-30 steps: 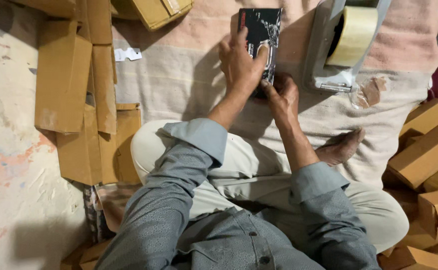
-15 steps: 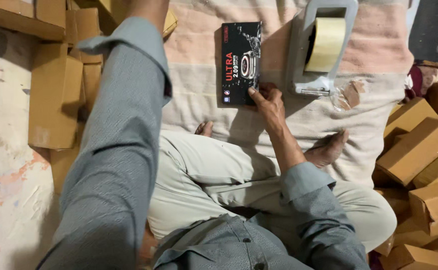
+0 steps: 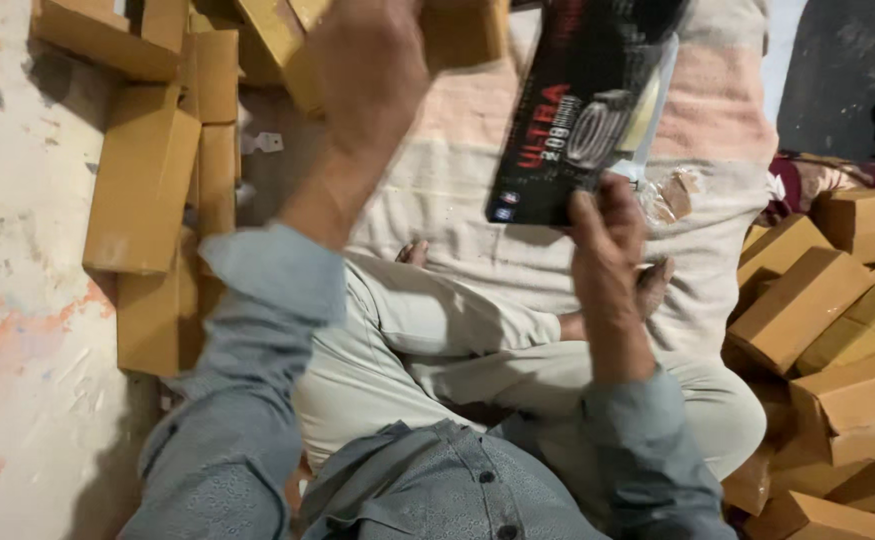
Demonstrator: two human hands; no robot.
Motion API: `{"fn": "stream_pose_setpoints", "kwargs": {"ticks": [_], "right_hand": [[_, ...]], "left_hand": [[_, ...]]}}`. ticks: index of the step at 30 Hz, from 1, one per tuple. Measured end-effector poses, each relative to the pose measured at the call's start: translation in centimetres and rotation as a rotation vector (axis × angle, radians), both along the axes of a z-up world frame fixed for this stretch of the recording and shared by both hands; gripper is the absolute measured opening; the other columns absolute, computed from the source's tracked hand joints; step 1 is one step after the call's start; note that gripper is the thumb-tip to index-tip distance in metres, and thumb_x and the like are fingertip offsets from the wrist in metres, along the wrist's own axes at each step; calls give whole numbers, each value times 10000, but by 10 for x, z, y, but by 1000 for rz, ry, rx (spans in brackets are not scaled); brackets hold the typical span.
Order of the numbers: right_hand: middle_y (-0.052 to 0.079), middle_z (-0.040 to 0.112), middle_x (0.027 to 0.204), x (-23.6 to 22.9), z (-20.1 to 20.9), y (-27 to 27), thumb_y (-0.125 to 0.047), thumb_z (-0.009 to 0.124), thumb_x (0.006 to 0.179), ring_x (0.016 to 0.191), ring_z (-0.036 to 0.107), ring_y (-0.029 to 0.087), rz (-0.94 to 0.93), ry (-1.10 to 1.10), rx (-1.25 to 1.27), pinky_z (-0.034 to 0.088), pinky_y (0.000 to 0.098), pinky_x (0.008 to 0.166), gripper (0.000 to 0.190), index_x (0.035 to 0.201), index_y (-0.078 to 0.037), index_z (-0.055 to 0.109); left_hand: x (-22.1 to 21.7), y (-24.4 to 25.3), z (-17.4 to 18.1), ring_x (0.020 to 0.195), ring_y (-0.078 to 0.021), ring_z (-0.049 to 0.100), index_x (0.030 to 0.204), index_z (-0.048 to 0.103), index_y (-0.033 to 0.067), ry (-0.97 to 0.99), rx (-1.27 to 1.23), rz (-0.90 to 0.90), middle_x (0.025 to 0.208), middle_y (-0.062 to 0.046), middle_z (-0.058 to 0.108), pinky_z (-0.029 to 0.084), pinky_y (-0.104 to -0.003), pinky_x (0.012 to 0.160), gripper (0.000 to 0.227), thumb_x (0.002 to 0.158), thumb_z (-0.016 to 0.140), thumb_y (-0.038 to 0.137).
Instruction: The person unpacks a smartwatch from its retail box, inspects the watch and its accessories, then repacks them into the box and places the box into a shipping carton. The person seals the carton with packing tape.
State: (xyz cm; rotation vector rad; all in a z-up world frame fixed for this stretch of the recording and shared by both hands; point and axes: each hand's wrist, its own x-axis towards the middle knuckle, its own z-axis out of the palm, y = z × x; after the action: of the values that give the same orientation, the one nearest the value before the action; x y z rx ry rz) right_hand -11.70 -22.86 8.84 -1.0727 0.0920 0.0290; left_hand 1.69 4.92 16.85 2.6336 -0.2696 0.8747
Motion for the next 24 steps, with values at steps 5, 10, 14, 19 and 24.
{"fn": "stream_pose_setpoints", "kwargs": {"ticks": [5,10,14,19,24], "right_hand": [[39,684,1047,-17,33,-40,-8,654,1097,855,596,54,-2,-124,-31,501,176,799,175,1262,1,597],[41,685,1057,-12,22,-34,-28,651,1063,877,627,82,-6,-89,23,543,223,818,153,1210,-3,617],[52,697,1063,-12,15,-34,-51,648,1070,855,648,94,4,-33,88,549,230,774,159,1216,-1,614],[89,713,1094,-8,25,-41,-92,616,1084,936,693,128,88,58,103,584,264,855,211,1247,41,623],[114,718,893,-9,33,-39,-90,605,1039,639,662,145,212,283,177,525,274,506,173,1103,52,680]], "left_hand": [[-107,-73,-43,739,-341,671,969,683,56,350,22,-34,939,-147,698,547,-479,611,99,1004,618,121],[-131,-76,-55,821,-363,703,865,736,133,664,-171,-226,903,-116,721,547,-489,728,357,908,739,487],[-115,-52,-45,1021,-382,644,1036,716,47,509,-146,-27,1119,-202,643,521,-502,853,417,1006,731,463],[-72,-42,-65,1329,-482,472,1264,641,122,637,46,94,1493,-331,422,479,-509,987,568,775,762,384],[-47,-30,-113,1232,-494,536,1575,308,64,856,-266,129,1490,-334,406,473,-509,988,724,937,647,108]]}}
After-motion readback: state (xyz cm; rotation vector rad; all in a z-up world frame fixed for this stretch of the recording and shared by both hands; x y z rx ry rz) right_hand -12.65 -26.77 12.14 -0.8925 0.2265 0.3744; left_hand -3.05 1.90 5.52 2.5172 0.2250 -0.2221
